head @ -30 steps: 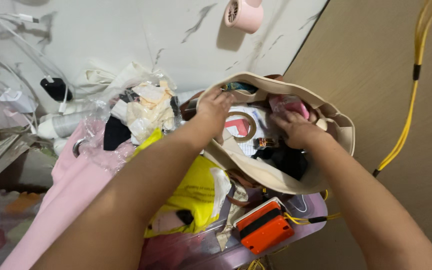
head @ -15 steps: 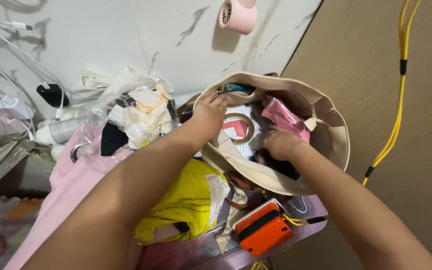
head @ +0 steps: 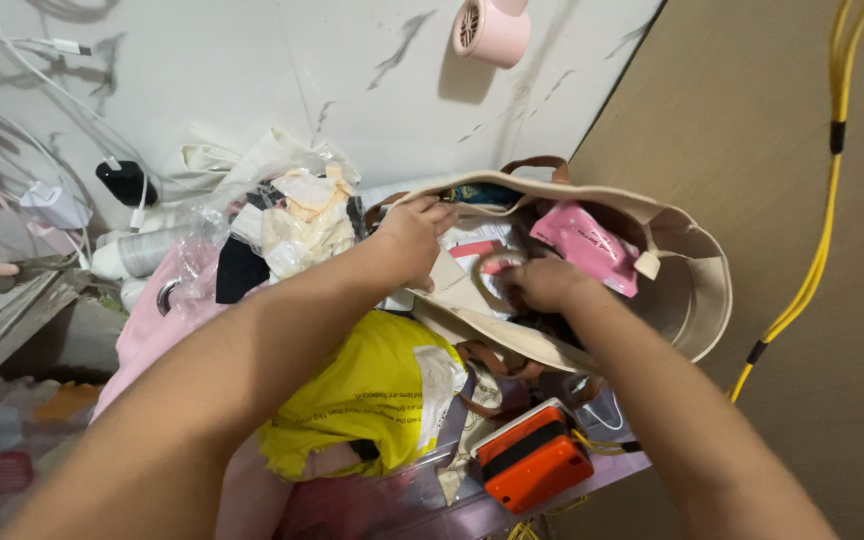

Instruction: The person removes items including toiletries and small pouches from a large tote bag, sorts through a yellow shipping mailer, and then picks up and refolds a large white fabric garment.

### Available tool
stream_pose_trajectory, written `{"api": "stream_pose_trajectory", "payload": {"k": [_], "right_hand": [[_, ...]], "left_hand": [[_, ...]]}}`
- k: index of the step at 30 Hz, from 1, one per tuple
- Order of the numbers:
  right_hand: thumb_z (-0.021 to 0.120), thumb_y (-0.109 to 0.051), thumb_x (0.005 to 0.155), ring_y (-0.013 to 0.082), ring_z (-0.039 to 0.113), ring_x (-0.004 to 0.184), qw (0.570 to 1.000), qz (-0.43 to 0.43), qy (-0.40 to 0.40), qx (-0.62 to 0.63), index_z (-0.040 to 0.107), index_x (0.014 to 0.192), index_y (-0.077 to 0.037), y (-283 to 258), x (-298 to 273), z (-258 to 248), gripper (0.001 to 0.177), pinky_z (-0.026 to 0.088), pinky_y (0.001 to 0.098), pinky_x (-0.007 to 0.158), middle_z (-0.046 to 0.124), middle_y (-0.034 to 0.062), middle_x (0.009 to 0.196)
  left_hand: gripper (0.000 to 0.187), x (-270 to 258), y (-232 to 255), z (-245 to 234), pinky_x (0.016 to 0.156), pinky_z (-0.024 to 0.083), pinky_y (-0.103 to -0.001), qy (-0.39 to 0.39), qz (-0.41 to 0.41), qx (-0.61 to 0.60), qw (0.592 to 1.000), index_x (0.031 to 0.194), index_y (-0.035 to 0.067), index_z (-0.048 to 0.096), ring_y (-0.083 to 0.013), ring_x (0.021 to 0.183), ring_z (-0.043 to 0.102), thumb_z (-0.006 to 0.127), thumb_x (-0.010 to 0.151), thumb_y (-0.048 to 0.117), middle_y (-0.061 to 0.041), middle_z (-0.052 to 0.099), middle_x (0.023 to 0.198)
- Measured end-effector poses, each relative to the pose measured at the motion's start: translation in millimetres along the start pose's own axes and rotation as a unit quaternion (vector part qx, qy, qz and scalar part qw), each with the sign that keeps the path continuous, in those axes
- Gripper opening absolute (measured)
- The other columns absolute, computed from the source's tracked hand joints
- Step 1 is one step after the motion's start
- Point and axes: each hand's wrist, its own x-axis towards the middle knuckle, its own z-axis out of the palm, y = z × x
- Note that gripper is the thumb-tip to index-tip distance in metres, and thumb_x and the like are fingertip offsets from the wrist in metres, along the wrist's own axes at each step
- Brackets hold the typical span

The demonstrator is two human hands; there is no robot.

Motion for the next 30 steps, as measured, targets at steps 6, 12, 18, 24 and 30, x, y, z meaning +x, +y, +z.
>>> {"api": "stream_pose_trajectory", "payload": {"k": [6, 12, 18, 24, 30], "right_hand": [[0.072, -0.023, 0.082, 0.0297, 0.069, 0.115, 0.986, 0.104, 0.017, 0.132, 0.064, 0.135, -0.025, 22, 2, -14, 0.053, 0.054, 0.0417, 0.098, 0.071, 0.0118, 0.125], [0.078, -0.028, 0.084, 0.0416, 0.059, 0.118, 0.944, 0.054, 0.28, 0.163, 0.059, 0.138, -0.012, 44, -12, -6, 0.06, 0.049, 0.0463, 0.098, 0.058, 0.0252, 0.134], [0.071, -0.022, 0.086, 0.0362, 0.063, 0.12, 0.912, -0.014, 0.305, 0.275, 0.062, 0.137, -0.013, -18, 29, -13, 0.053, 0.051, 0.0432, 0.101, 0.065, 0.0184, 0.132], [0.067, -0.023, 0.09, 0.0394, 0.067, 0.106, 0.923, 0.005, 0.306, 0.235, 0.066, 0.125, -0.016, -62, 86, 6, 0.035, 0.054, 0.0493, 0.087, 0.066, 0.0174, 0.127], [0.066, -0.021, 0.091, 0.04, 0.07, 0.093, 0.914, 0.028, 0.294, 0.28, 0.074, 0.107, -0.011, -42, 73, 1, 0.02, 0.055, 0.0491, 0.081, 0.073, 0.0201, 0.099]], "left_hand": [[0.059, 14, 0, 20, 0.121, 0.019, -0.042, 0.123, 0.001, 0.011, 0.992, 0.137, 0.004, 0.064, -0.0274, 0.149, 0.028, 0.064, 0.088, 0.036, -0.01, 0.038, 0.161], [0.044, 11, -12, 7, 0.108, 0.037, -0.037, 0.164, -0.023, -0.004, 0.986, 0.124, -0.002, 0.069, -0.0267, 0.13, 0.047, 0.061, 0.085, 0.017, -0.01, 0.056, 0.142], [0.024, -4, -32, 2, 0.108, 0.043, -0.034, 0.228, 0.047, -0.021, 0.972, 0.103, 0.009, 0.08, -0.0255, 0.134, 0.051, 0.06, 0.091, 0.015, -0.006, 0.068, 0.127], [0.028, 1, -30, 21, 0.108, 0.04, -0.036, 0.364, 0.071, 0.076, 0.925, 0.093, 0.009, 0.081, -0.0263, 0.134, 0.047, 0.062, 0.077, 0.022, -0.008, 0.064, 0.136], [0.024, 1, -48, 26, 0.108, 0.042, -0.036, 0.386, 0.085, -0.028, 0.918, 0.093, 0.004, 0.079, -0.0247, 0.131, 0.051, 0.061, 0.081, 0.016, -0.005, 0.069, 0.127]]}}
